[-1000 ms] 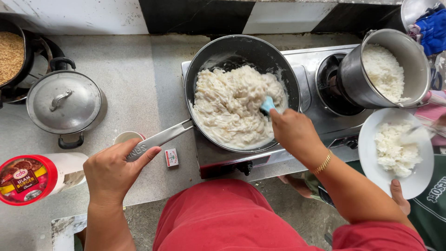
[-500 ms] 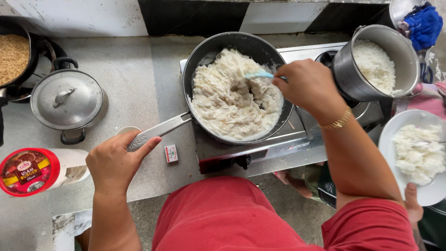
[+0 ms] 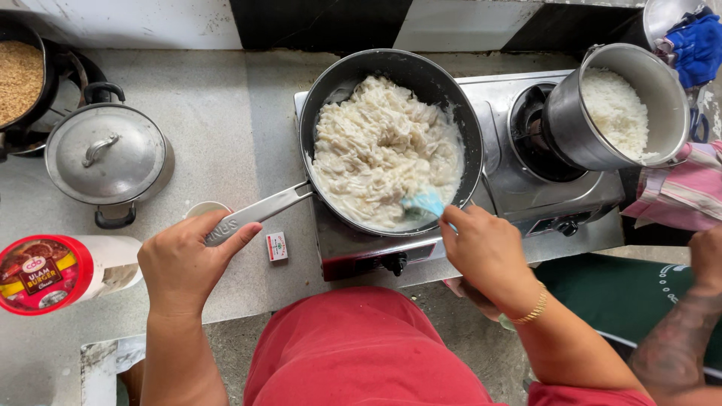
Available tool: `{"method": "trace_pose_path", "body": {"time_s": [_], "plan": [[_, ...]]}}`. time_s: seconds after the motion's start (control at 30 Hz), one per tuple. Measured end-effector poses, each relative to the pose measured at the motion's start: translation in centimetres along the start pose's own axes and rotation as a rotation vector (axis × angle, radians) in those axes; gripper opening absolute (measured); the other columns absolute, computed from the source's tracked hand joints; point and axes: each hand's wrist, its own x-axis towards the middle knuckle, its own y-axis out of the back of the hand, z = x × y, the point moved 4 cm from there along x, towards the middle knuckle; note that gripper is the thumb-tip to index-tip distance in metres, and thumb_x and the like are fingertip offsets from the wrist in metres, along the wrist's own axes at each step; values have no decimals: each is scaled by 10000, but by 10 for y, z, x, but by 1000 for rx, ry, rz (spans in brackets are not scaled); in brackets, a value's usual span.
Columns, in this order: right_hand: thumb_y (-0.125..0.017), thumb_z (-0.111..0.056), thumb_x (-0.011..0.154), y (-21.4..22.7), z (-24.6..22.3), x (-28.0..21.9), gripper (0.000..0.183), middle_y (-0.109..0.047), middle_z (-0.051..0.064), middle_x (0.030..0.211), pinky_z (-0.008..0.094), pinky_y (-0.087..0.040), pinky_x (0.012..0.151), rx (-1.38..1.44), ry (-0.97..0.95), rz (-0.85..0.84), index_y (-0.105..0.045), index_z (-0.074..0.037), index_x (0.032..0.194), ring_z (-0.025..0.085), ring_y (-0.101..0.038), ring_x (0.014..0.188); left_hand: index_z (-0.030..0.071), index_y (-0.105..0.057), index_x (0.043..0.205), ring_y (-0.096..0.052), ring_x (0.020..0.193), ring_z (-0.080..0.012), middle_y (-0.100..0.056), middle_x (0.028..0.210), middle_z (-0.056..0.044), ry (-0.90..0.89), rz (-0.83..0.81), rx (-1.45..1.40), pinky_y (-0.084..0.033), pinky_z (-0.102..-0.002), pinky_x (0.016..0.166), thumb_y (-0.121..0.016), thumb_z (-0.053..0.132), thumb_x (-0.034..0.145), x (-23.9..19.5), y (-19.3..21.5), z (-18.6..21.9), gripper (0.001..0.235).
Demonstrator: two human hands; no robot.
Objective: The person stirs a white mixture in a pan on a stove using a spatula.
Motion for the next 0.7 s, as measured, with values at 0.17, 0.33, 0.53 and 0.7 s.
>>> {"method": "trace_pose_path", "body": {"time_s": [0.17, 0.33, 0.53, 0.7], "plan": [[-643, -207, 954, -13, -3, 41, 142, -662, 194, 762, 502, -544, 595, 51, 93, 168, -686, -80, 907, 420, -676, 666, 197, -837, 957, -625, 504, -154, -682, 615, 6, 28, -52, 2, -427, -305, 473, -736, 703, 800, 1, -1, -1, 540], [-592, -208, 996, -14, -15, 60, 197, -674, 212, 797, 502, -559, 642, -41, 109, 83, -668, -70, 879, 419, -690, 724, 198, -836, 947, -628, 512, -151, -689, 629, 14, 12, -21, -3, -428, -304, 473, -734, 709, 800, 0, -2, 0, 541], [-598, -203, 910, -4, -9, 10, 136, -688, 202, 750, 557, -530, 660, 69, 55, -40, -671, -91, 933, 446, -678, 729, 195, -834, 935, -628, 529, -176, -669, 612, -14, -7, 43, 2, -441, -310, 490, -730, 712, 803, -5, -2, 0, 544], [-600, -216, 948, -32, -8, 32, 152, -689, 213, 789, 538, -534, 632, 72, 8, 59, -662, -78, 931, 451, -671, 710, 193, -834, 936, -629, 493, -184, -663, 575, -21, 1, -53, 22, -444, -328, 464, -719, 715, 783, 0, -5, -2, 556]]}}
